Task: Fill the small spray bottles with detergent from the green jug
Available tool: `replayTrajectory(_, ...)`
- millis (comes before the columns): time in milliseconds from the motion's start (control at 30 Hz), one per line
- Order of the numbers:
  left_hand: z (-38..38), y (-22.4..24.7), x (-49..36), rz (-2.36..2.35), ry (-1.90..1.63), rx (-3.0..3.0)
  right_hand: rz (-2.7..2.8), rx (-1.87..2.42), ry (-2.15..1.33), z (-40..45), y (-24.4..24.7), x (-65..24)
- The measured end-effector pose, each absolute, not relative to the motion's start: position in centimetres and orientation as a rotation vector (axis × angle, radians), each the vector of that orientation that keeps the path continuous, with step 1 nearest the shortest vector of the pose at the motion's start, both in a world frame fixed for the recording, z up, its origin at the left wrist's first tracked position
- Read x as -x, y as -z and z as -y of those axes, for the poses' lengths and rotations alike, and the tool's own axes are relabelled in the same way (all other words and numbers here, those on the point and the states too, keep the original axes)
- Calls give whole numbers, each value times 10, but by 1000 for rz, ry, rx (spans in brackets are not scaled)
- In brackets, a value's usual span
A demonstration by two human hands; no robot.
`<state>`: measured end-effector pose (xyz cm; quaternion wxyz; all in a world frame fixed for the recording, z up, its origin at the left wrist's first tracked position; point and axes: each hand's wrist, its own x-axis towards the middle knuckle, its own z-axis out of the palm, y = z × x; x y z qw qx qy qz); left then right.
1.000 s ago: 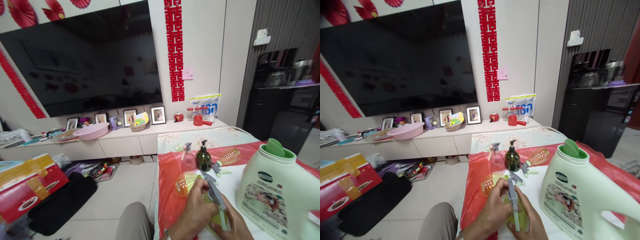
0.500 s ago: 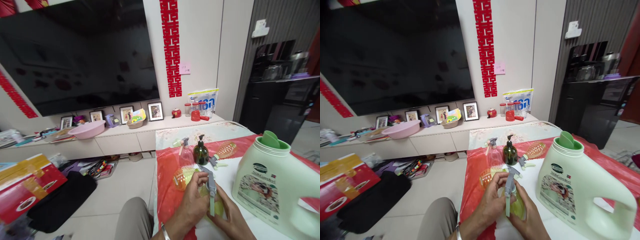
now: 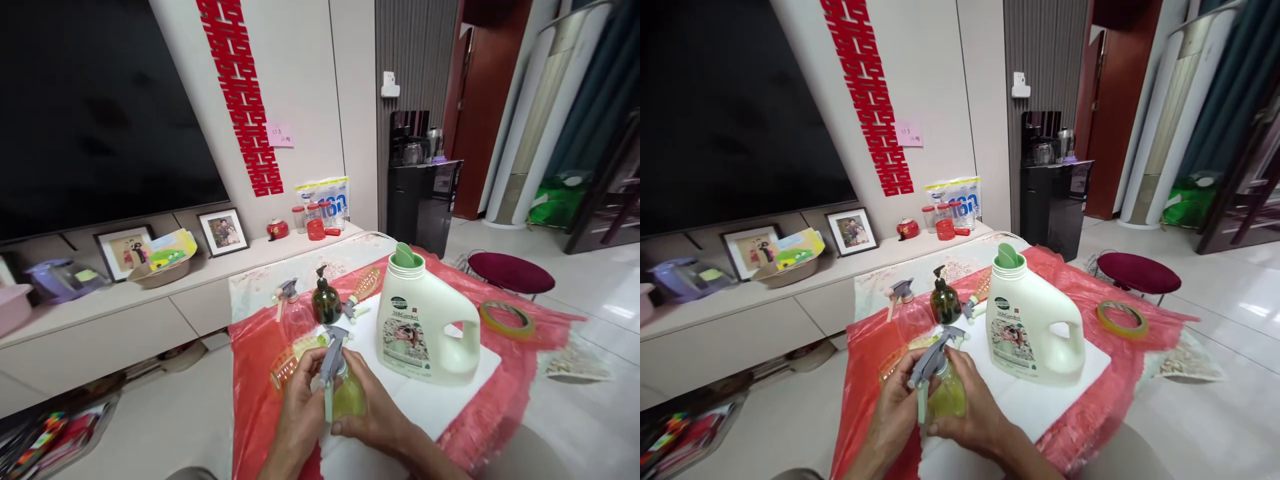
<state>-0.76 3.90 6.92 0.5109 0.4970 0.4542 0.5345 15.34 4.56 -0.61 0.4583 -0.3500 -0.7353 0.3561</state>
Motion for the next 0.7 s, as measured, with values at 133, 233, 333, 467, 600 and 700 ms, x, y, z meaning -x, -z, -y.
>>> replayTrajectory(133,-35,-73,4,-1051,-1299,-1228,1802,871,-833,-43,0,-152)
replayTrajectory(233,-32,-77,0,-1048,-1317,-1258,1799,887,-808,-42,0,-153)
replayTrajectory(333,-31,-78,-2,-1069,-1327,-1296,1802,892,-788,-42,5,-154)
replayTrajectory(467,-33,-77,-3,-1128,-1313,-1313,1829,900,-760,-44,8,-156)
replayTrajectory(600,-34,-77,-1,-1027,-1326,-1254,1846,936,-730,-46,8,-158)
replayTrajectory(700,-33,-77,2,-941,-1320,-1239,1855,964,-719,-46,8,-158)
